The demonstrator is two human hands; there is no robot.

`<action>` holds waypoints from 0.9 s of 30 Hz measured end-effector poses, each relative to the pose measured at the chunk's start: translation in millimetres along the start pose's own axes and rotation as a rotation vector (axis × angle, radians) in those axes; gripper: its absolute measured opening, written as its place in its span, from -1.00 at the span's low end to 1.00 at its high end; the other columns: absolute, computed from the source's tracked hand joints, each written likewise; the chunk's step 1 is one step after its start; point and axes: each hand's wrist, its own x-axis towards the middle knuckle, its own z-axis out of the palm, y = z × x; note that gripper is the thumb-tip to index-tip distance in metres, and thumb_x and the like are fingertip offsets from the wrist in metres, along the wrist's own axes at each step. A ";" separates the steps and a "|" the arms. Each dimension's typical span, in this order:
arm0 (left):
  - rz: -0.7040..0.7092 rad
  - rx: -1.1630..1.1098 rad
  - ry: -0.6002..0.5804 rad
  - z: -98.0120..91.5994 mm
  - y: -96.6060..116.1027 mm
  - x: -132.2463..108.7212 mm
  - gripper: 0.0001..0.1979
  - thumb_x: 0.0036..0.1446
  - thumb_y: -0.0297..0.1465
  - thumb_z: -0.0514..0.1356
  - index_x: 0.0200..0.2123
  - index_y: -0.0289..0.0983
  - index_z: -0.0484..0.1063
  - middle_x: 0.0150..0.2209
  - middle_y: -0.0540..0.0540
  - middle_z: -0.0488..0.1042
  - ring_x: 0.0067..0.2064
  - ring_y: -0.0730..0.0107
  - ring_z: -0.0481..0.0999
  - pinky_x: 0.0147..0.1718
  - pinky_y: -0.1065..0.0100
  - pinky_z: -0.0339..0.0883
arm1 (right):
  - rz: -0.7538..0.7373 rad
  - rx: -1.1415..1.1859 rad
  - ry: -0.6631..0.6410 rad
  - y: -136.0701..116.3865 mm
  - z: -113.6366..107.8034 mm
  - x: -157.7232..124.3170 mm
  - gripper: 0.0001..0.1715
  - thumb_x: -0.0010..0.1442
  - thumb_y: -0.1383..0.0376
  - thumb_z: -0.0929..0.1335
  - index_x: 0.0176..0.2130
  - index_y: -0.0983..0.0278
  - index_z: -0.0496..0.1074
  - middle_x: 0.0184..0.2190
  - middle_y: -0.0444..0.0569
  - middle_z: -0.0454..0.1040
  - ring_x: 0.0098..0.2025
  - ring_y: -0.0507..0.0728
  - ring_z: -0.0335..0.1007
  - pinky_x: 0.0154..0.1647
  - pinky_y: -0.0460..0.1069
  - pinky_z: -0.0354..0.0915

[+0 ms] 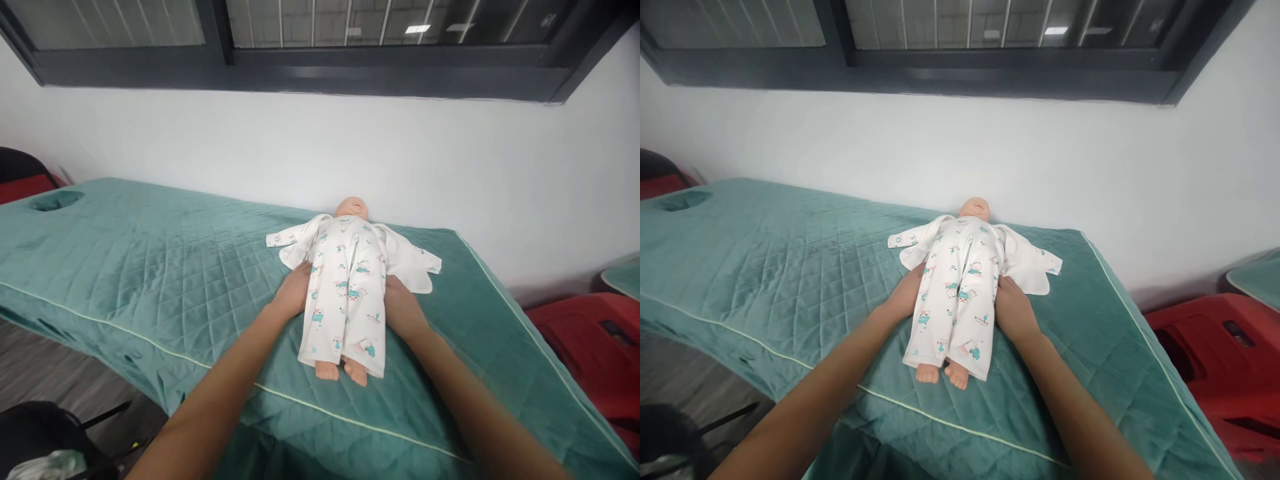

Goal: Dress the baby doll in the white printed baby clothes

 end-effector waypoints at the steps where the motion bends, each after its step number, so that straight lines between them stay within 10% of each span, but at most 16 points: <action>1: 0.024 0.006 -0.008 -1.3 0.2 0.6 -0.72 0.23 -0.31 0.14 -0.05 -0.30 0.47 0.01 -0.21 0.49 0.18 0.16 0.36 0.30 0.19 0.05 | -0.013 -0.013 0.002 0.0 0.1 2.0 -0.64 0.29 0.41 0.23 0.01 0.39 0.47 -0.03 0.17 0.44 0.04 0.22 0.28 0.08 0.07 0.24; 12: -0.064 0.122 -0.041 -5.7 -2.2 12.6 -0.74 0.29 -0.30 0.07 -0.10 -0.30 0.47 -0.04 -0.21 0.50 0.02 0.17 0.45 0.03 0.21 0.29 | -0.100 0.107 0.056 8.4 1.4 -27.9 -0.72 0.20 0.44 0.25 -0.22 0.28 0.52 -0.10 0.11 0.47 -0.05 0.24 0.36 -0.03 0.09 0.31; 21: -0.041 0.313 -0.043 -12.6 10.6 -21.7 -0.80 0.24 -0.40 0.09 -0.41 -0.27 0.45 -0.33 -0.15 0.51 -0.21 0.18 0.43 -0.18 0.18 0.22 | -0.068 0.063 0.071 7.3 2.8 -31.4 -0.78 0.22 0.37 0.25 -0.26 0.26 0.49 -0.18 0.06 0.48 -0.12 0.23 0.36 -0.09 0.09 0.24; 27: -0.516 0.209 0.348 -9.3 -13.5 -17.6 -0.78 0.20 -0.43 0.03 -0.17 -0.24 0.45 -0.15 -0.13 0.51 -0.05 0.17 0.41 -0.08 0.20 0.24 | 0.360 0.248 0.311 36.4 3.9 -31.8 -0.71 0.23 0.17 0.24 -0.22 0.27 0.46 -0.28 0.04 0.50 -0.24 0.19 0.40 -0.16 0.06 0.28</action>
